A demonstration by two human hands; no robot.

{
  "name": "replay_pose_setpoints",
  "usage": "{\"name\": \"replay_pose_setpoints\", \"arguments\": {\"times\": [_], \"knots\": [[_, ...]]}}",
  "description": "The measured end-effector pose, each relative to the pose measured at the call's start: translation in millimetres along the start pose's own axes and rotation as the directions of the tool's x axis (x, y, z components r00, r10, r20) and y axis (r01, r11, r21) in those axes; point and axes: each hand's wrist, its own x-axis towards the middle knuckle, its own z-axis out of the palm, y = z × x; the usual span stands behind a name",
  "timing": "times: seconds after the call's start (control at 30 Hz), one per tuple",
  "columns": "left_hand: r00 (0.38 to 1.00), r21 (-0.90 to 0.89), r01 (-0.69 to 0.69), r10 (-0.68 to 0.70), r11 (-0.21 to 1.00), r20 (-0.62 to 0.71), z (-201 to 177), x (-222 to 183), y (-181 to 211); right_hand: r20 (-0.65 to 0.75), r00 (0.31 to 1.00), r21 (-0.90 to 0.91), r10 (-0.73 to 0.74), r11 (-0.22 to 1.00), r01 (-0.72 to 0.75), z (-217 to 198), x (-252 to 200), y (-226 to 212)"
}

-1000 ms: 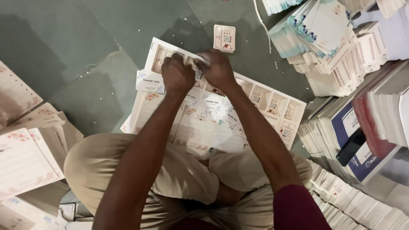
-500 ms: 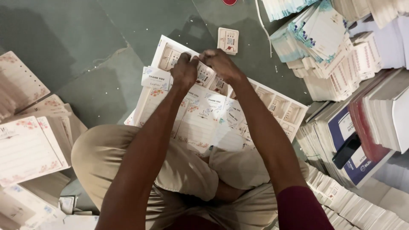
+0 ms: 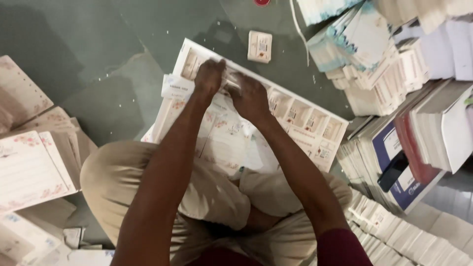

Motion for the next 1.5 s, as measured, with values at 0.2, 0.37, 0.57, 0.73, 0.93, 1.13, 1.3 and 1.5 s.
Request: {"name": "replay_pose_setpoints", "arguments": {"times": [0.2, 0.37, 0.57, 0.73, 0.93, 1.13, 1.3, 1.5], "knots": [[0.803, -0.874, 0.480, -0.439, 0.072, 0.404, -61.6, -13.3, 45.6, -0.196, 0.937, 0.268, 0.291, 0.934, -0.234, -44.5, 56.5, 101.6], [0.913, -0.378, 0.374, -0.407, 0.847, -0.009, -105.6, -22.5, 84.8, -0.200, 0.917, 0.341, 0.344, 0.902, -0.264, -22.6, 99.8, 191.1], [0.915, -0.121, 0.364, -0.379, 0.923, -0.138, -105.8, -30.9, 85.4, -0.093, 0.948, 0.189, 0.304, 0.940, -0.283, 25.5, 94.4, 207.9], [0.885, -0.122, 0.458, -0.464, 0.881, -0.033, -122.1, -25.8, 100.6, -0.092, 0.987, 0.123, 0.132, 0.985, -0.121, 17.7, 86.5, 74.3], [0.883, -0.146, 0.442, -0.458, 0.885, -0.105, -120.1, -24.2, 98.3, 0.101, 0.995, 0.050, -0.026, 0.999, 0.021, 14.1, 46.7, 54.2], [0.916, -0.179, 0.368, -0.389, 0.912, -0.099, -129.2, -36.2, 104.1, 0.237, 0.950, 0.006, 0.201, 0.978, -0.208, -4.9, 66.5, 23.6], [0.867, -0.116, 0.400, -0.417, 0.909, -0.272, -125.7, -37.1, 116.7, 0.470, 0.821, 0.064, 0.322, 0.916, -0.396, 5.3, 76.3, 27.2], [0.882, -0.181, 0.412, -0.441, 0.893, -0.166, -136.7, -40.9, 118.4, 0.573, 0.751, 0.352, 0.328, 0.729, -0.588, 31.2, 73.6, 61.0]]}}
